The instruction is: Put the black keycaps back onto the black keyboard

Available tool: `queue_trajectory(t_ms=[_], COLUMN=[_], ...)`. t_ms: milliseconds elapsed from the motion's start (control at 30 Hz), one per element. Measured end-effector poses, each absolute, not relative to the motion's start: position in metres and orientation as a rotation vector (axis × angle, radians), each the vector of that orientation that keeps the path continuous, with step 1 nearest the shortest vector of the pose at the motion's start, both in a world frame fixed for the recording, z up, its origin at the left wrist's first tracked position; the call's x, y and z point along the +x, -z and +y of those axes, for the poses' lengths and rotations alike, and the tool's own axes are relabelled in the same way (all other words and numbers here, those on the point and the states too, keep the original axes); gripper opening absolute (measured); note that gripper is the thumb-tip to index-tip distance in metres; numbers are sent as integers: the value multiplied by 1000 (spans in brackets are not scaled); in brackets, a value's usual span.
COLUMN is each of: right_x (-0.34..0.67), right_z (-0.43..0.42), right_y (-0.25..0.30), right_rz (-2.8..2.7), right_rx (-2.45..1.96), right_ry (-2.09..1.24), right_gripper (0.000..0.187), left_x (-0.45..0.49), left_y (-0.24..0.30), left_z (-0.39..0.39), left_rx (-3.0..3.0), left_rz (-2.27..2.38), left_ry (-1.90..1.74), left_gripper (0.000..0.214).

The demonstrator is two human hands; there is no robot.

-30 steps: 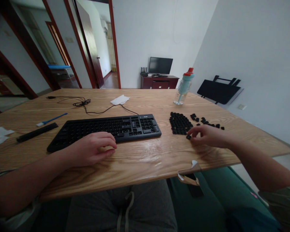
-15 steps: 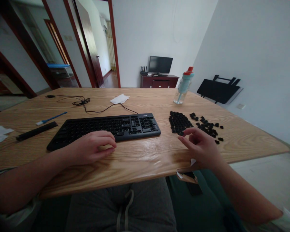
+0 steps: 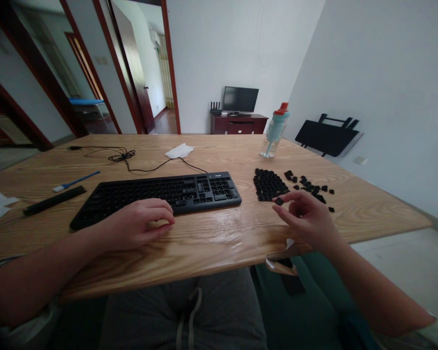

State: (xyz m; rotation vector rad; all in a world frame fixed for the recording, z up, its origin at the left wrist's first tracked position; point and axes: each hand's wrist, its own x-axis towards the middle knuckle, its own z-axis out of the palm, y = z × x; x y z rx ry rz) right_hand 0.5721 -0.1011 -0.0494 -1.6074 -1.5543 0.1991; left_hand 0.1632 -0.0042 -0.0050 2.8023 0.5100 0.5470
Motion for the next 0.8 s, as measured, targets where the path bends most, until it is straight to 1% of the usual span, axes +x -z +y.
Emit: queue_trajectory(t_ms=[100, 233, 400, 633, 800], right_x=[595, 628, 648, 644, 654], right_z=[-96, -83, -68, -52, -41], right_y=[49, 46, 45, 39, 29], right_rz=[-1580, -1767, -1904, -1943, -2011], right_rx=[-1655, -1858, -2110, -2137, -2069], right_ry=[-150, -102, -230, -207, -331], right_gripper=[33, 35, 37, 44, 47], left_x=[163, 163, 163, 162, 162], left_y=[5, 6, 6, 6, 5], left_z=[-4, -4, -4, -4, -4], left_rx=[2798, 2796, 2801, 2805, 2811], left_rz=[517, 512, 512, 516, 518], left_ry=[-550, -552, -552, -545, -546], left_gripper=[18, 17, 17, 17, 16])
